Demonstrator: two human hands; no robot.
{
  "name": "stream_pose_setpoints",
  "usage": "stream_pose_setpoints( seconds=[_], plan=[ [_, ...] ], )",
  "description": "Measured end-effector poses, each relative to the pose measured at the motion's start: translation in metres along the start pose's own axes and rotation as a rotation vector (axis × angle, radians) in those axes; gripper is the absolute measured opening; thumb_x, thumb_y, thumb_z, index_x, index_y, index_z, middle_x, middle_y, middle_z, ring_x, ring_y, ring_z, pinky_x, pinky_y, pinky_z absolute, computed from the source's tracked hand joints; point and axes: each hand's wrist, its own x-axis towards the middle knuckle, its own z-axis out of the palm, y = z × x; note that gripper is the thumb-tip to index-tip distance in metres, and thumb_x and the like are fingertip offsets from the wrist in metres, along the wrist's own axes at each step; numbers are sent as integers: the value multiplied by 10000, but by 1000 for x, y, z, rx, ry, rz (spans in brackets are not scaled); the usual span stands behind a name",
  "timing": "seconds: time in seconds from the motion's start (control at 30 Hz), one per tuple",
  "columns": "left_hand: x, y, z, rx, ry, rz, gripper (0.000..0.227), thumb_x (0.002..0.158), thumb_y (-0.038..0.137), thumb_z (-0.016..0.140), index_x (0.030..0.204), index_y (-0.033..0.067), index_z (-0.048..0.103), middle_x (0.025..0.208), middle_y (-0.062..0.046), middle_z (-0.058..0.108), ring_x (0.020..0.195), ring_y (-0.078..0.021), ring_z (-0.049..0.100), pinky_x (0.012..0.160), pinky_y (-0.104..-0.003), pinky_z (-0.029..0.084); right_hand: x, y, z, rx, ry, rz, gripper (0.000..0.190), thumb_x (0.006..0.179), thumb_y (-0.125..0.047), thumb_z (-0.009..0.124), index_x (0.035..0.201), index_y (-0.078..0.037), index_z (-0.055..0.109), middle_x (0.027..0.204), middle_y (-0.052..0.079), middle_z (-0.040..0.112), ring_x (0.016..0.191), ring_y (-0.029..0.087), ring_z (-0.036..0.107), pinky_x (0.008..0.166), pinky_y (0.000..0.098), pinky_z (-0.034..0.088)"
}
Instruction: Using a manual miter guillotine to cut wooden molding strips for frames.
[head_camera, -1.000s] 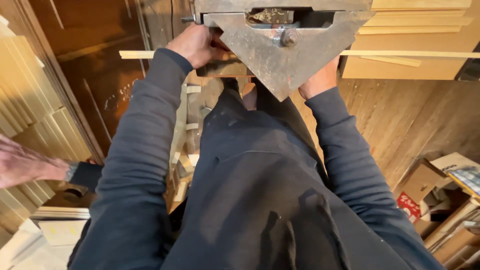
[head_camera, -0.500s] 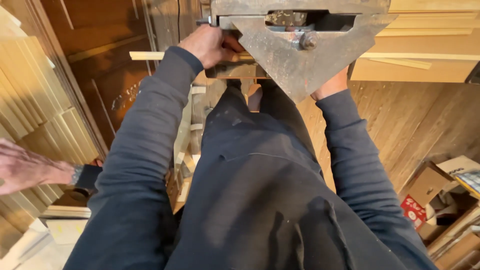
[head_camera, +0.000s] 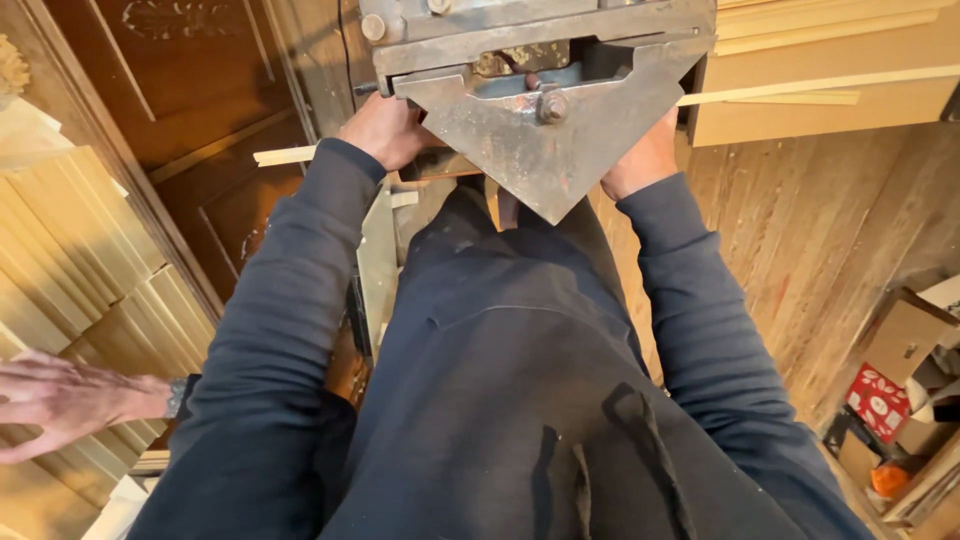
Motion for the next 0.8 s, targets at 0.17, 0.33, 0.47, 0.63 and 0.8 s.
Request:
stream_pose_setpoints(
  seconds=[0.17, 0.33, 0.47, 0.63, 0.8],
  plan=[
    [0, 2, 1, -103, 8, 37, 404, 895, 229, 762, 1260, 79, 679, 1167, -151, 736, 1052, -353, 693, 871, -426, 544, 0, 6, 5, 3, 0, 6, 342, 975, -301, 647, 1254, -108, 696, 1297, 171, 658, 1295, 447, 494, 1067, 633, 266],
    [-1, 9, -4, -11, -43, -162, 336, 872, 231, 803, 1154, 61, 735, 1066, -160, 752, 992, -345, 707, 841, -429, 548, 0, 4, 3, -20, -20, 11, 337, 964, -309, 653, 1230, -106, 698, 1288, 174, 659, 1292, 447, 493, 1087, 637, 256],
    [0, 12, -7, -45, -16, -118, 387, 838, 232, 825, 1144, 23, 711, 1048, -169, 748, 973, -331, 714, 834, -420, 549, 6, -9, -7, 110, 15, 34, 354, 1013, -318, 643, 1284, -95, 692, 1324, 188, 651, 1270, 459, 495, 1083, 614, 272],
    [1, 9, -7, -137, -52, -65, 355, 841, 205, 789, 1151, 44, 728, 1071, -127, 781, 991, -277, 743, 865, -381, 561, 5, -24, -14, 90, 45, 94, 336, 976, -304, 686, 1210, -63, 686, 1233, 179, 670, 1198, 435, 564, 1064, 558, 365],
    [-2, 19, -11, -80, -69, -94, 289, 848, 218, 802, 1105, 86, 787, 1050, -142, 772, 976, -304, 723, 884, -395, 539, -1, -29, -6, 191, 151, 116, 379, 978, -267, 722, 1257, -22, 648, 1256, 198, 653, 1189, 418, 580, 1045, 504, 427]
  ],
)
